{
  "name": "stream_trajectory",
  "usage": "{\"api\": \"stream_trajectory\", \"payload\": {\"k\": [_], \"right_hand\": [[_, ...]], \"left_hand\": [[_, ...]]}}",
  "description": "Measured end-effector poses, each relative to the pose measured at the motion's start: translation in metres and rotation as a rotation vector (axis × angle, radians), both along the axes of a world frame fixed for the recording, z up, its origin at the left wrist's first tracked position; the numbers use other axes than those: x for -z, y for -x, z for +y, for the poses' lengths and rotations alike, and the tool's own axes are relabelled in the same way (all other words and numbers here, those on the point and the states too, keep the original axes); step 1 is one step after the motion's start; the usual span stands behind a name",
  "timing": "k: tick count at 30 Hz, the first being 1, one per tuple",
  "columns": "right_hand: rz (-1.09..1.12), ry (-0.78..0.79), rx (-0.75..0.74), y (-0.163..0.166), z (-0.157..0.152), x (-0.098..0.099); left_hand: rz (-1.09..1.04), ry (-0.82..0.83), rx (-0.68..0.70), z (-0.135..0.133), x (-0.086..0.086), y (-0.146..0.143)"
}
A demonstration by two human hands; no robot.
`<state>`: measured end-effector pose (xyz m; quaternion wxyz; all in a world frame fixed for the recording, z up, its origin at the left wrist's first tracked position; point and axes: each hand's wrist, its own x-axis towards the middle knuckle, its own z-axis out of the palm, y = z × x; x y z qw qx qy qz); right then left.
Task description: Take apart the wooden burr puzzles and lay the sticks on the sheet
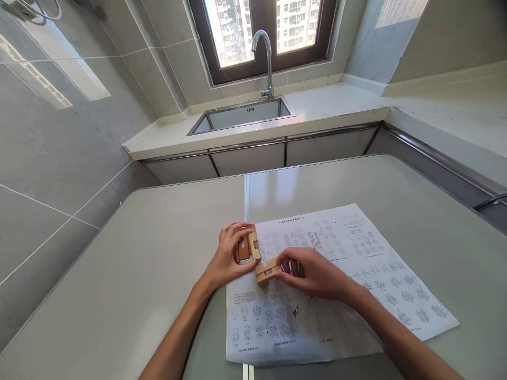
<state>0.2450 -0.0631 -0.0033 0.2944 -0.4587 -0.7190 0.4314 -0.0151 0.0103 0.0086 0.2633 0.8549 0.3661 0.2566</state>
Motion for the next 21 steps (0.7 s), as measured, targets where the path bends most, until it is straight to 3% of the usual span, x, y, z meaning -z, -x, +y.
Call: {"api": "stream_trajectory", "payload": {"k": [7,13,21], "right_hand": [[-0.079,-0.087,0.037,0.003,-0.001,0.007],[-0.205,-0.265,0.012,0.006,-0.005,0.007],[-0.235,-0.284,-0.048,0.008,-0.008,0.004]], "left_hand": [[0.054,-0.037,0.085,-0.006,0.001,-0.004],[0.111,-0.096,0.125,-0.012,-0.003,-0.007],[0.134,-0.15,0.172,-0.012,-0.001,-0.008]]}}
